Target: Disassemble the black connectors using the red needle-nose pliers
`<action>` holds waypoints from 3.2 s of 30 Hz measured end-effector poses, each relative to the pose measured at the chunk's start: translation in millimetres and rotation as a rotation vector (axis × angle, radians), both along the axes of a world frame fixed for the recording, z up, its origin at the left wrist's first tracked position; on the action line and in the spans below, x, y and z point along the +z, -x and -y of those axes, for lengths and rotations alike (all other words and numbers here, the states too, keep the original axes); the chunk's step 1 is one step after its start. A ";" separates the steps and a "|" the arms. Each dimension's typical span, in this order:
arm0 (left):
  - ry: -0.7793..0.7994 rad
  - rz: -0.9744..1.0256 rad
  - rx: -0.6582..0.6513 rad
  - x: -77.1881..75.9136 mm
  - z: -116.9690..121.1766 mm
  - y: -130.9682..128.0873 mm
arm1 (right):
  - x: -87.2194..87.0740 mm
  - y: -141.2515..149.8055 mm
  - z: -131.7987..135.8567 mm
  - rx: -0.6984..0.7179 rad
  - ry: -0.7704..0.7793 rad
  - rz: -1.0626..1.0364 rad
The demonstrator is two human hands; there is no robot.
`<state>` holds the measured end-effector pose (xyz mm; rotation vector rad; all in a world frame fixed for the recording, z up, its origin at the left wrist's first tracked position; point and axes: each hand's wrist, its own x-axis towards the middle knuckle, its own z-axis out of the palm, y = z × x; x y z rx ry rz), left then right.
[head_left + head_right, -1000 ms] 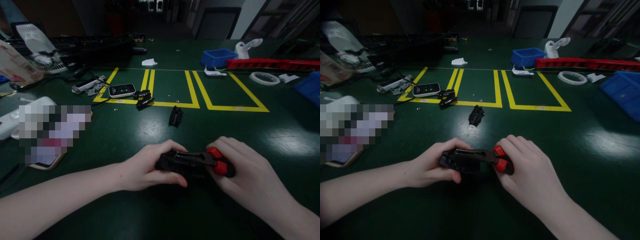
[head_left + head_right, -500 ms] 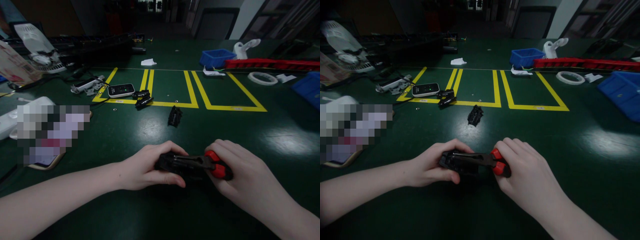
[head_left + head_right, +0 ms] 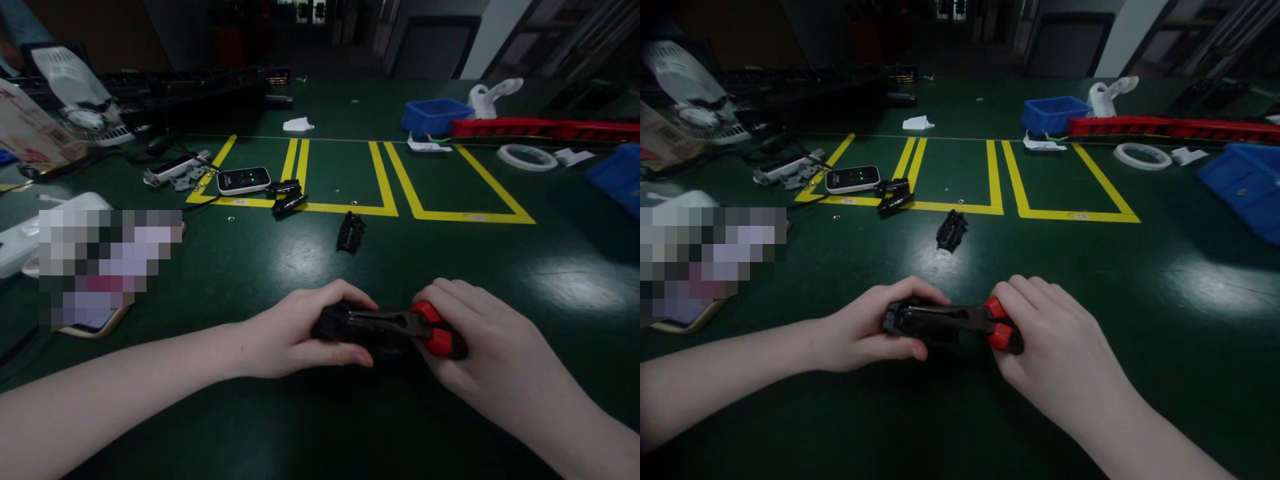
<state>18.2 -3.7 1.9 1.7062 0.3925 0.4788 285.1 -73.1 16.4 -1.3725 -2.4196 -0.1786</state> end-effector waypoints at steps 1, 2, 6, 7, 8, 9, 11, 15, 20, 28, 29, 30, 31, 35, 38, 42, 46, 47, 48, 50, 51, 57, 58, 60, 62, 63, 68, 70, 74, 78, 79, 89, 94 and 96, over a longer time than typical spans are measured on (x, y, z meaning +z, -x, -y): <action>-0.022 -0.010 0.003 0.2 0.1 0.5 | 2.3 -0.3 0.1 0.003 -0.013 0.010; -0.044 -0.016 0.004 0.3 0.1 1.0 | 4.3 -0.7 0.5 0.004 -0.029 0.018; -0.093 -0.037 -0.011 -1.0 0.1 2.9 | 6.4 -2.5 4.1 0.000 -0.067 0.057; -0.105 -0.050 -0.007 -1.8 0.4 3.2 | 5.1 -2.6 5.0 -0.004 -0.075 0.064; -0.118 -0.059 0.004 -2.8 0.8 3.3 | 3.1 -2.6 5.7 -0.007 -0.083 0.070; -0.133 -0.066 0.021 -3.8 1.4 3.2 | 0.9 -2.5 6.2 -0.015 -0.091 0.073; -0.160 -0.062 0.056 -5.8 2.7 2.9 | -3.4 -2.1 6.5 -0.031 -0.103 0.072; -0.191 -0.010 0.080 -6.9 4.1 2.1 | -3.4 -1.5 4.6 -0.034 -0.093 0.064; -0.211 0.038 0.087 -3.1 4.1 2.1 | 6.9 -0.9 0.8 0.000 -0.065 0.040; -0.207 0.031 0.073 -3.0 3.8 2.7 | 5.6 -2.7 0.6 -0.008 -0.019 0.003; -0.205 0.023 0.076 -3.5 3.6 2.4 | 5.0 -2.3 0.9 -0.006 -0.020 0.003; -0.196 0.012 0.073 -3.9 3.4 2.0 | 4.5 -1.7 1.1 -0.003 -0.022 0.005; -0.183 -0.002 0.069 -4.4 3.2 1.5 | 3.9 -1.0 1.2 -0.002 -0.025 0.006; -0.141 -0.014 0.064 -6.7 2.9 0.0 | 1.7 1.7 0.2 0.003 -0.030 0.007; -0.137 0.006 0.070 -7.5 3.2 -0.2 | 0.4 1.9 -1.0 0.002 -0.027 0.004; -0.096 0.001 0.077 -5.1 3.1 -0.3 | -0.8 -0.8 -1.3 -0.018 -0.018 -0.009; -0.057 0.026 0.053 -0.7 2.5 -0.5 | 0.5 -6.8 0.1 -0.027 0.023 -0.021; -0.056 0.031 0.045 0.3 2.4 -0.4 | 1.0 -8.6 0.5 -0.026 0.039 -0.021; -0.055 0.034 0.039 1.0 2.3 -0.3 | 1.5 -10.2 0.9 -0.025 0.057 -0.020; -0.055 0.031 0.036 2.1 2.2 -0.3 | 1.9 -12.6 1.3 -0.025 0.081 -0.019; -0.056 0.033 0.037 2.5 2.2 -0.3 | 1.7 -13.0 1.2 -0.023 0.086 -0.019; -0.041 0.044 0.029 3.6 1.8 -1.4 | -0.5 -5.7 -0.9 -0.021 0.040 -0.041; -0.040 0.041 0.030 3.7 1.7 -1.7 | -0.4 -3.9 -1.1 -0.026 0.034 -0.046; -0.036 0.035 0.031 3.7 1.5 -2.1 | 0.4 -0.9 -1.4 -0.026 0.034 -0.054; -0.030 0.028 0.033 3.3 1.5 -2.3 | 1.4 0.8 -1.6 -0.027 0.042 -0.058; -0.025 0.027 0.036 3.0 1.5 -2.3 | 1.8 1.3 -1.7 -0.030 0.045 -0.061; 0.046 0.052 0.021 1.1 1.6 -2.0 | 0.7 1.3 -3.1 -0.035 0.054 -0.060; 0.085 0.088 0.005 0.3 1.5 -1.9 | -1.7 1.0 -2.8 -0.032 0.048 -0.056; 0.135 0.143 -0.025 -1.7 0.9 -2.2 | -9.8 -0.3 -0.5 -0.046 0.022 -0.047; 0.172 0.157 -0.043 -2.7 0.1 -2.9 | -17.3 -1.8 0.6 -0.059 0.015 -0.042; 0.179 0.146 -0.037 -2.5 0.0 -2.9 | -18.1 -2.1 0.4 -0.062 0.011 -0.043; 0.346 0.165 0.042 -2.6 0.7 -2.8 | -2.8 -8.3 -2.3 -0.072 0.002 -0.054; 0.421 0.215 0.102 -6.9 1.5 -3.3 | -2.6 -10.3 -3.3 -0.080 -0.004 -0.094; 0.417 0.248 0.147 -7.1 1.6 -3.1 | -5.6 -11.0 -2.7 -0.082 0.003 -0.114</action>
